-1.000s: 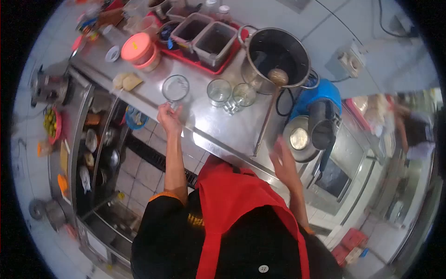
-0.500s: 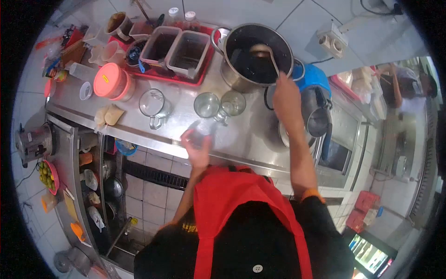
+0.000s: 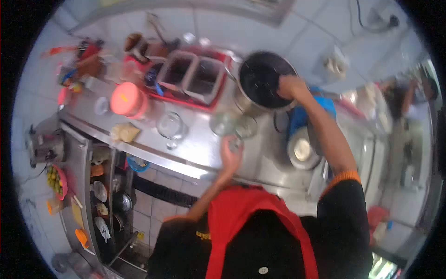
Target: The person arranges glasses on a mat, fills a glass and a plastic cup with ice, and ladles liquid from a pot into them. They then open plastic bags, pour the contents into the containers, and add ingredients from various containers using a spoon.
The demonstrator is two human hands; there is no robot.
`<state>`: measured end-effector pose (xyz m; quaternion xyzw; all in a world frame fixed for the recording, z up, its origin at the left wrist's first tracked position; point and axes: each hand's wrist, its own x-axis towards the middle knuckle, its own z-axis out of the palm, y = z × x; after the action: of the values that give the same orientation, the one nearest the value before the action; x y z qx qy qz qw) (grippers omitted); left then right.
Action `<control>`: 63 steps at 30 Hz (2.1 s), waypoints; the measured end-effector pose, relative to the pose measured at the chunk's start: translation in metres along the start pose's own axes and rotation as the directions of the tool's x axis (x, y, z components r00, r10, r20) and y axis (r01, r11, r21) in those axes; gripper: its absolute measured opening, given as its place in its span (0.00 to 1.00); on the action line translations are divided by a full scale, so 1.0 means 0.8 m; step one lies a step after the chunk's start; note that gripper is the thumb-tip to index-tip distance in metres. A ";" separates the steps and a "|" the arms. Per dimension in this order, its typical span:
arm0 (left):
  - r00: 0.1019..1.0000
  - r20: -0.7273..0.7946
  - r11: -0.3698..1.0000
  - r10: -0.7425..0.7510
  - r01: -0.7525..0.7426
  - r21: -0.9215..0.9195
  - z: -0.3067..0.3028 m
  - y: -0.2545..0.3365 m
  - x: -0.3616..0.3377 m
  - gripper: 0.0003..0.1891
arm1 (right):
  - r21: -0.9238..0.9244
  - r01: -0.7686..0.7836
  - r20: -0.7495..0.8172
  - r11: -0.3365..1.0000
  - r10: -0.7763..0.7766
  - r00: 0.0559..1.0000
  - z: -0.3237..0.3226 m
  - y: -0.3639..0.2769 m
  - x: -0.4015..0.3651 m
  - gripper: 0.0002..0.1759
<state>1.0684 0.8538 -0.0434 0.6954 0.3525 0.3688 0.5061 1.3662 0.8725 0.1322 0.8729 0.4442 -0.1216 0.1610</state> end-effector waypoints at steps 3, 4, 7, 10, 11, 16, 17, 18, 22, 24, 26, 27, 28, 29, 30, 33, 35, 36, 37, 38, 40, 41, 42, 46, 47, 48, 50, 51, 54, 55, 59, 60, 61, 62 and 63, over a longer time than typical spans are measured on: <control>0.992 -0.057 0.991 0.110 -0.105 0.085 0.010 -0.034 -0.004 0.15 | 0.004 0.084 0.077 0.996 -0.084 0.994 -0.002 0.013 0.023 0.16; 0.991 -0.064 0.991 0.120 -0.116 0.059 0.009 -0.034 0.003 0.12 | -0.006 0.119 0.074 0.993 -0.118 0.990 -0.005 0.016 0.028 0.17; 0.975 -0.093 0.979 0.202 -0.201 0.024 0.001 -0.028 0.016 0.04 | 0.016 0.052 0.336 0.999 -0.054 0.940 -0.002 0.027 0.073 0.13; 0.986 -0.100 0.984 0.135 -0.146 -0.106 0.006 -0.031 0.018 0.04 | 0.198 0.101 0.251 0.975 -0.150 0.956 0.004 0.043 0.085 0.10; 0.999 -0.041 0.972 0.025 -0.034 -0.231 0.007 -0.037 0.017 0.03 | 0.193 0.048 0.268 0.980 -0.100 0.958 0.005 0.044 0.087 0.10; 0.994 -0.052 0.978 -0.096 0.085 -0.189 0.004 -0.032 0.033 0.06 | 0.170 -0.066 0.340 0.983 0.004 0.941 -0.016 0.044 0.076 0.11; 0.995 -0.073 0.984 -0.073 0.060 -0.166 0.000 -0.028 0.039 0.07 | 0.142 -0.054 0.329 0.988 0.005 0.944 -0.032 0.037 0.065 0.11; 0.995 -0.086 0.989 -0.054 0.042 -0.140 -0.005 -0.024 0.040 0.08 | 0.116 -0.047 0.326 0.992 0.007 0.945 -0.034 0.034 0.055 0.12; 1.000 0.010 0.998 0.029 -0.029 -0.050 -0.035 0.024 0.042 0.11 | 0.627 0.138 0.297 0.767 -0.399 0.867 0.077 0.141 0.179 0.14; 0.989 0.135 0.997 -0.057 0.050 0.058 -0.044 0.049 0.045 0.13 | 0.870 0.075 0.154 0.488 -0.412 0.898 0.071 0.157 0.157 0.16; 0.986 0.168 1.000 0.020 -0.021 0.002 -0.054 0.077 0.049 0.09 | 0.129 0.478 0.443 0.869 -0.482 0.756 -0.001 0.113 0.119 0.15; 0.984 0.177 0.987 -0.030 0.057 -0.150 -0.051 0.084 0.051 0.04 | -0.187 0.693 0.570 0.696 -0.497 0.654 -0.040 0.090 0.097 0.15; 0.981 0.192 0.986 -0.013 0.044 -0.161 -0.049 0.095 0.058 0.04 | 0.069 0.308 0.442 0.949 -0.306 0.843 -0.069 0.079 0.052 0.14; 0.980 0.199 0.985 -0.008 0.043 -0.170 -0.049 0.106 0.057 0.05 | 0.071 0.377 0.445 0.924 -0.367 0.817 -0.074 0.079 0.053 0.13; 0.971 0.240 0.982 -0.020 0.064 -0.176 -0.049 0.122 0.057 0.05 | 0.102 0.278 0.462 0.955 -0.293 0.837 -0.082 0.072 0.041 0.12; 0.949 0.309 0.980 -0.061 0.116 -0.164 -0.040 0.157 0.068 0.06 | 0.105 0.092 0.425 0.990 -0.128 0.896 -0.125 0.058 -0.011 0.11; 0.950 0.307 0.973 -0.048 0.113 -0.199 -0.031 0.165 0.076 0.07 | 0.092 0.012 0.370 0.996 -0.046 0.928 -0.144 0.051 -0.033 0.10; 0.948 0.313 0.974 -0.049 0.115 -0.197 -0.027 0.168 0.080 0.07 | 0.063 0.018 0.358 0.998 -0.040 0.933 -0.152 0.050 -0.040 0.09; 0.943 0.327 0.973 -0.055 0.124 -0.194 -0.023 0.169 0.084 0.07 | 0.033 0.022 0.345 0.999 -0.032 0.938 -0.159 0.049 -0.046 0.09; 0.937 0.343 0.972 -0.064 0.137 -0.190 -0.018 0.170 0.086 0.08 | 0.037 0.015 0.350 0.999 -0.027 0.936 -0.167 0.048 -0.054 0.09; 0.941 0.333 0.972 -0.050 0.123 -0.199 -0.009 0.168 0.088 0.05 | -0.074 0.065 0.316 0.995 -0.038 0.948 -0.177 0.044 -0.071 0.08; 0.949 0.312 0.972 -0.031 0.101 -0.211 -0.005 0.167 0.090 0.03 | -0.070 0.059 0.322 0.996 -0.034 0.946 -0.182 0.042 -0.080 0.08; 0.942 0.335 0.967 -0.020 0.104 -0.234 -0.004 0.169 0.092 0.02 | -0.058 0.071 0.313 0.996 -0.049 0.949 -0.186 0.039 -0.089 0.08; 0.951 0.309 0.989 0.004 0.043 -0.144 0.003 0.177 0.096 0.07 | -0.074 0.104 0.276 0.992 -0.080 0.958 -0.187 0.018 -0.118 0.10; 0.947 0.322 0.989 0.001 0.047 -0.143 0.003 0.179 0.097 0.07 | -0.067 0.095 0.283 0.993 -0.072 0.956 -0.181 0.012 -0.124 0.10; 0.945 0.326 0.990 0.019 0.028 -0.137 0.002 0.184 0.099 0.06 | -0.078 0.160 0.177 0.984 -0.145 0.974 -0.174 0.006 -0.131 0.10; 0.945 0.324 0.989 0.043 0.006 -0.148 0.002 0.198 0.099 0.05 | -0.093 0.219 0.071 0.971 -0.213 0.974 -0.163 -0.005 -0.164 0.12; 0.944 0.328 0.989 0.040 0.010 -0.147 0.002 0.198 0.100 0.05 | -0.091 0.298 -0.069 0.950 -0.305 0.950 -0.165 -0.016 -0.195 0.11; 0.950 0.313 0.933 0.001 0.112 -0.342 0.004 0.198 0.103 0.03 | -0.106 0.495 -0.523 0.862 -0.472 0.710 -0.109 -0.027 -0.246 0.08; 0.952 0.306 0.934 -0.002 0.112 -0.340 0.004 0.196 0.103 0.03 | -0.107 0.501 -0.522 0.859 -0.477 0.707 -0.096 -0.031 -0.257 0.08; 0.972 0.223 0.942 0.068 0.011 -0.335 0.003 0.191 0.099 0.04 | -0.021 0.258 -0.395 0.966 -0.245 0.885 -0.065 -0.049 -0.280 0.17; 0.971 0.199 0.947 0.133 -0.065 -0.314 0.004 0.191 0.096 0.05 | 0.102 0.105 -0.367 0.989 -0.061 0.928 -0.056 -0.052 -0.282 0.22; 0.974 0.189 0.948 0.128 -0.064 -0.313 0.006 0.189 0.093 0.05 | 0.096 0.115 -0.367 0.989 -0.072 0.927 -0.045 -0.051 -0.282 0.22; 0.976 0.174 0.954 0.132 -0.077 -0.289 0.009 0.185 0.090 0.02 | 0.117 0.113 -0.421 0.987 -0.054 0.905 -0.032 -0.049 -0.282 0.26; 0.977 0.162 0.960 0.136 -0.090 -0.265 0.012 0.180 0.087 0.02 | 0.139 0.110 -0.474 0.984 -0.032 0.880 -0.021 -0.048 -0.283 0.30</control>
<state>1.1272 0.8751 0.1043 0.6737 0.2146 0.3756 0.5991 1.2059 0.7336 0.2217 0.8696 0.4903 0.0521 -0.0272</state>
